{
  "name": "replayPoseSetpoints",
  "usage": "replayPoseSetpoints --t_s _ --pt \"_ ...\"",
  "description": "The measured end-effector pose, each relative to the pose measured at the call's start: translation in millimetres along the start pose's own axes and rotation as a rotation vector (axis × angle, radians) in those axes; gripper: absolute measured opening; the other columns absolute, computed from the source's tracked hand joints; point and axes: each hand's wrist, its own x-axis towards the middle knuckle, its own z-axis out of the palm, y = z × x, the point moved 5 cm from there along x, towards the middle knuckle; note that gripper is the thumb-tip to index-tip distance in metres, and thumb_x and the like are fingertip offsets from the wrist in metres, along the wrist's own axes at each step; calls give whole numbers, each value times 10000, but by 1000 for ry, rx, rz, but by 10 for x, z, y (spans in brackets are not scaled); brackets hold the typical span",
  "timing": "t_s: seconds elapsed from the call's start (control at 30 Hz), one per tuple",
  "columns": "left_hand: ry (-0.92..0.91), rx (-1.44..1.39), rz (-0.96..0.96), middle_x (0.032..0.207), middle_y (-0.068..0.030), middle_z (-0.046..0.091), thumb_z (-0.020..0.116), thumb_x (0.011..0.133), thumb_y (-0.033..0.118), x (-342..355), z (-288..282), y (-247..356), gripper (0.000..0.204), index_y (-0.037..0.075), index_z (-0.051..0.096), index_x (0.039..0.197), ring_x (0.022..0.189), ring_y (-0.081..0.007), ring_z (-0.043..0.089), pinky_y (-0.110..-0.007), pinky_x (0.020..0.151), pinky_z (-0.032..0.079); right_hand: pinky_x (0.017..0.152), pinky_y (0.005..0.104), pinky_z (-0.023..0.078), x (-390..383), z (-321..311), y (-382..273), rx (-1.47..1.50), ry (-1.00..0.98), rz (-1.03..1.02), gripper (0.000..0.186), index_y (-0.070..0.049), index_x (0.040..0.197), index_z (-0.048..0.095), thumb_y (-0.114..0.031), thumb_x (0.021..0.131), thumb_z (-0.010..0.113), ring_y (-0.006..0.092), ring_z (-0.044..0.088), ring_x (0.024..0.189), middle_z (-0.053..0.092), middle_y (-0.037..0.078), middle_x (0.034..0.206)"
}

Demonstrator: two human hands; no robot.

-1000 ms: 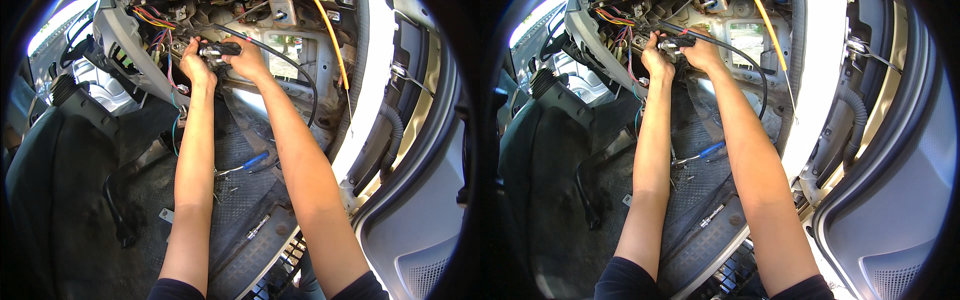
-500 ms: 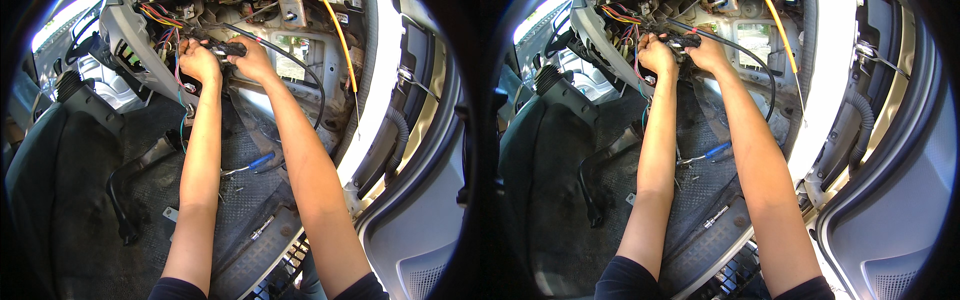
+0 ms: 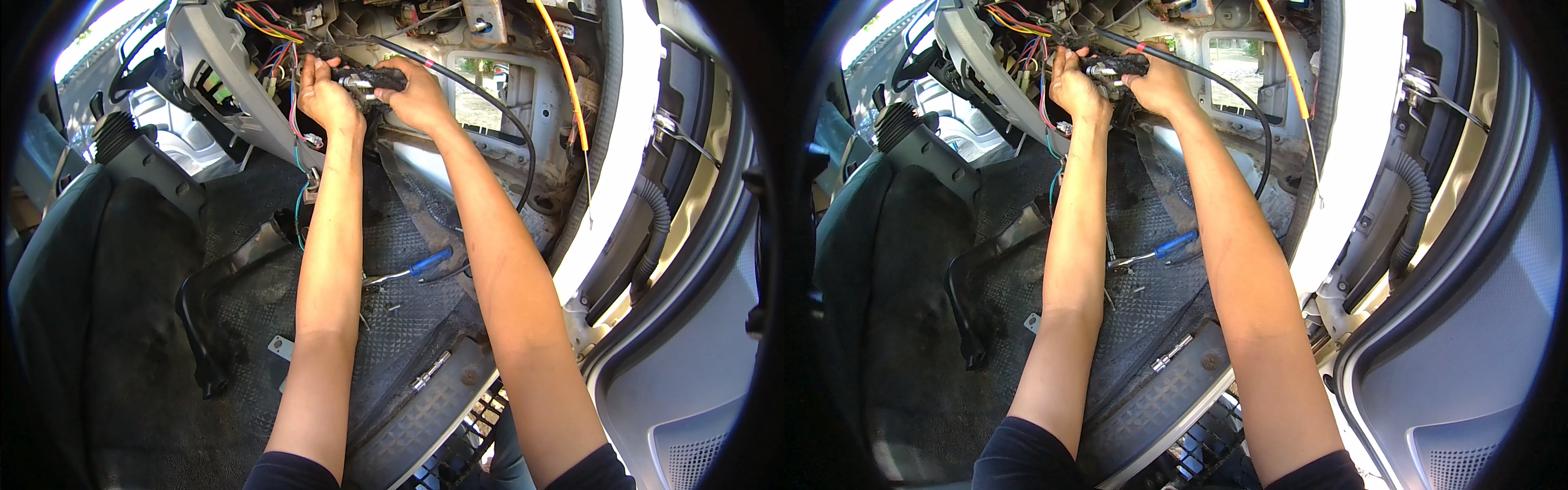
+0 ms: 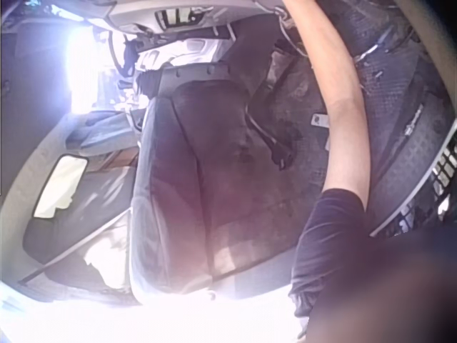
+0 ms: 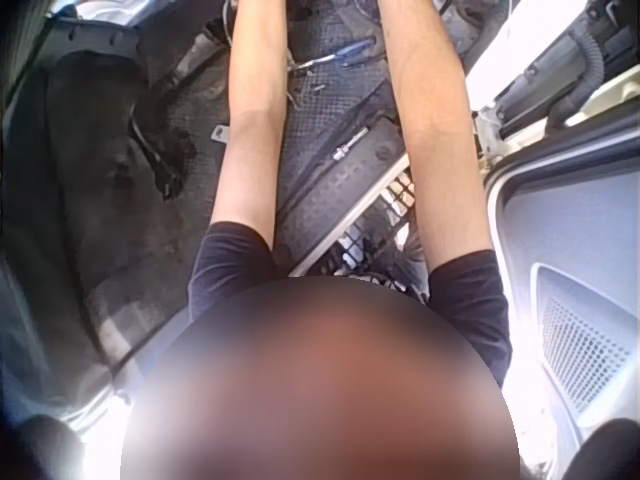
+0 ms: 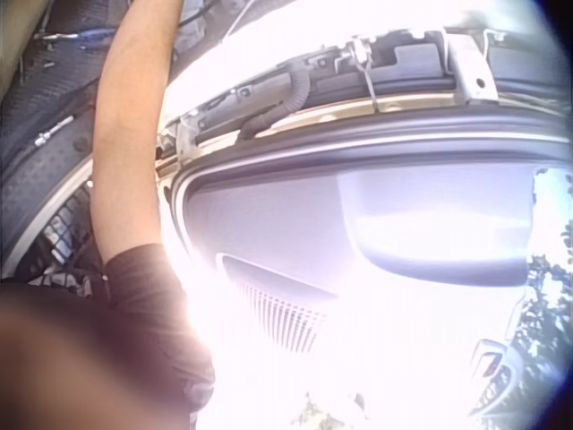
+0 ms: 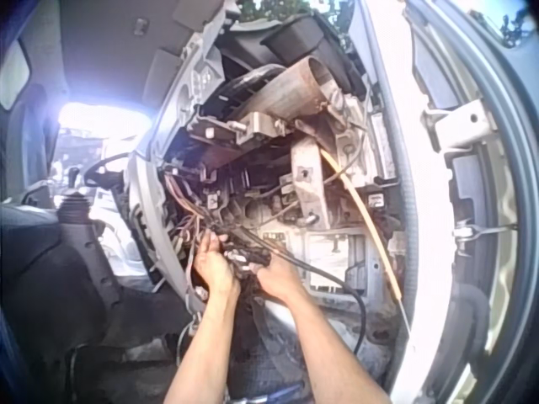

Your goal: The person works inside a vehicle's footwell area, using a screwdriver and pliers to disconnect and reconnect electrical connectors and wires. They repeatedly probe and adjust connections within the exposed wiring harness.

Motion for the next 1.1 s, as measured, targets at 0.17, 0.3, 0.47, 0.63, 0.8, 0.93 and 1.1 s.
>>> replayPoseSetpoints --t_s 0.17,0.3,0.47,0.63,0.8,0.93,1.1 --pt "-30 71 100 947 -125 720 577 997 45 -29 6 62 355 -70 580 1333 829 -142 630 -289 795 509 997 380 474 -9 -9 -19 17 -1 2 426 -74 1176 680 -114 768 799 323 641 1138 689 152 1163" --pt "46 238 253 873 -82 692 535 1014 53 -173 29 97 336 -86 592 1315 772 -125 611 -274 758 497 993 365 475 -13 -30 -20 21 -22 18 426 -67 1170 684 -102 762 801 312 647 1132 692 151 1171" --pt "60 280 359 928 -80 687 523 994 8 -352 112 146 213 -52 644 1159 754 -133 611 -284 737 494 986 342 477 -6 -81 -3 31 -49 7 440 -57 1179 684 -83 755 799 273 654 1136 697 130 1204" --pt "-3 358 472 935 -53 693 539 963 -16 -539 293 209 162 -29 668 1060 742 -119 616 -267 719 501 925 306 501 -9 -148 83 55 -86 132 459 -69 1187 690 -45 741 800 209 661 1088 701 75 1213" --pt "-23 431 201 798 -138 737 553 876 101 -304 136 310 232 -26 747 890 710 -197 705 -346 671 529 905 301 510 -56 -148 52 2 -172 125 517 -97 1216 693 -27 721 828 194 662 1071 670 53 1302" --pt "-428 1136 77 984 -241 716 575 801 334 -49 202 339 359 87 781 961 1010 -431 664 -465 893 511 963 338 496 -60 -114 19 5 -224 91 606 -118 1272 667 -65 693 838 259 659 1120 673 119 1291" --pt "-813 1058 130 971 -191 745 668 829 275 77 357 466 291 61 777 993 958 -324 725 -388 877 542 853 340 526 -62 -123 -10 9 -225 115 677 -135 1344 627 -171 703 842 241 673 988 720 136 1116"
